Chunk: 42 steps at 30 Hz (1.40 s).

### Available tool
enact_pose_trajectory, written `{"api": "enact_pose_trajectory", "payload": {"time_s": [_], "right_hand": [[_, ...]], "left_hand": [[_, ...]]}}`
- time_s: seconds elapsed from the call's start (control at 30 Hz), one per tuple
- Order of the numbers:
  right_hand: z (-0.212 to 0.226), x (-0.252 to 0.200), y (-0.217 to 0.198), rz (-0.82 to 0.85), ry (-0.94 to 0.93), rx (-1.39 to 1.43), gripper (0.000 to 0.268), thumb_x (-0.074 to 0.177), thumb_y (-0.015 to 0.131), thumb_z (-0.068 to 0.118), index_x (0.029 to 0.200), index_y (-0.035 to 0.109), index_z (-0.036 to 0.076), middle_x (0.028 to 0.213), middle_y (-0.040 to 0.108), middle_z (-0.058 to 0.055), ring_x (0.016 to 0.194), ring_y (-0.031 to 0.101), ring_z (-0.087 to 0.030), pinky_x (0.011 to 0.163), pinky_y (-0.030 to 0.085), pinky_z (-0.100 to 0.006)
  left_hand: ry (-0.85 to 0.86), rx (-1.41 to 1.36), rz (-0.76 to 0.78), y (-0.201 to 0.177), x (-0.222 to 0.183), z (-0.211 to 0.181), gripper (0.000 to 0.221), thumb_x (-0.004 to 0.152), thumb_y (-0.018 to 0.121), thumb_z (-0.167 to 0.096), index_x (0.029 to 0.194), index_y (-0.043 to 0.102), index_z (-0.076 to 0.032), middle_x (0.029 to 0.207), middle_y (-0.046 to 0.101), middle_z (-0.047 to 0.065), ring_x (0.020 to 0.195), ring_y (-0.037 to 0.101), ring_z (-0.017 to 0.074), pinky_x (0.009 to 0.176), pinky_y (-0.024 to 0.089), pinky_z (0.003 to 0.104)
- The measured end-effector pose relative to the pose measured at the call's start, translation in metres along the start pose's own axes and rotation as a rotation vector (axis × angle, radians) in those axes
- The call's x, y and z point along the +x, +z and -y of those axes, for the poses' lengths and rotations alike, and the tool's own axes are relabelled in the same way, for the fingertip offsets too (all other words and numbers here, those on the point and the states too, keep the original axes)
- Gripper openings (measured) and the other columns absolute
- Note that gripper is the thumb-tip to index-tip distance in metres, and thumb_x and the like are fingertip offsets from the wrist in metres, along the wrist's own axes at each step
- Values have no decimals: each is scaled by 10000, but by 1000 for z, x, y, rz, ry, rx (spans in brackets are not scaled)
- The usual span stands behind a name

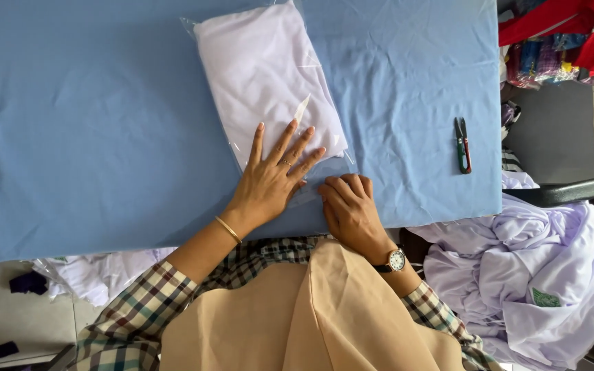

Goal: Folding a white garment and placing it into a clear plastic packaging bag on a work table.

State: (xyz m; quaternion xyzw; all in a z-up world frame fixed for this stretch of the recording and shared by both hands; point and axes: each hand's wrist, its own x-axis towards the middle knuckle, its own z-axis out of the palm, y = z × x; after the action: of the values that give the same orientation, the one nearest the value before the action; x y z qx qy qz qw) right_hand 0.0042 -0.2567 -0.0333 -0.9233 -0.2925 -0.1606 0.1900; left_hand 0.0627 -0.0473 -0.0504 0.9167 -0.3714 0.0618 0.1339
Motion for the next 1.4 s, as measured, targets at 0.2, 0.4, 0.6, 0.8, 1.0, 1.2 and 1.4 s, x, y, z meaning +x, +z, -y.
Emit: {"api": "enact_pose_trajectory", "payload": {"time_s": [0.2,0.4,0.6,0.8,1.0,1.2,1.4], "right_hand": [[3,-1,1,12,48,29,185,1036,503,146,1138,639,73,1003,566,-79,971,566,-304,863,378,-397],[3,-3,7,17,30,-13,148,1021,512,152,1097,627,98,991,544,-62,952,543,-288,877,364,-402],[6,-11,9,2,-1,-39,188,1009,473,92,1123,622,78,1113,573,-106,1055,553,-331,919,370,-420],[3,-17,21,-15,-20,-72,354,1027,553,253,1330,645,95,1106,582,-100,1044,539,-331,914,360,-469],[4,-20,25,-95,-75,-128,358,1040,565,260,1336,688,102,1338,633,-119,1250,548,-377,1021,381,-495],[11,-24,20,-71,-67,-63,322,1030,609,110,1343,644,43,1399,623,-137,1207,612,-339,1072,442,-485],[12,-22,26,26,158,-8,201,1024,596,186,1195,647,91,1191,636,-75,1059,552,-301,961,381,-429]], "left_hand": [[-2,-93,31,-12,0,1,552,1087,364,-367,1621,326,-234,1724,183,104,1586,78,370,1203,38,736],[-25,-166,70,-11,-1,2,555,1082,363,-340,1626,310,-245,1731,149,84,1592,52,354,1204,0,722],[-30,-93,82,-6,-1,1,587,1055,444,-293,1625,315,-234,1734,141,81,1591,44,353,1214,26,722],[-76,-78,60,-1,-2,0,601,1033,500,-309,1608,332,-265,1726,164,64,1587,85,352,1217,67,726],[-106,-13,143,-14,0,-3,555,1052,477,-296,1595,367,-274,1727,174,33,1598,58,315,1246,40,688],[-56,59,8,6,-3,1,621,1060,511,-340,1633,274,-299,1724,121,30,1598,70,316,1268,31,653],[-45,80,-11,5,-4,0,644,1044,550,-327,1631,287,-293,1723,130,38,1597,80,325,1266,65,661]]}}
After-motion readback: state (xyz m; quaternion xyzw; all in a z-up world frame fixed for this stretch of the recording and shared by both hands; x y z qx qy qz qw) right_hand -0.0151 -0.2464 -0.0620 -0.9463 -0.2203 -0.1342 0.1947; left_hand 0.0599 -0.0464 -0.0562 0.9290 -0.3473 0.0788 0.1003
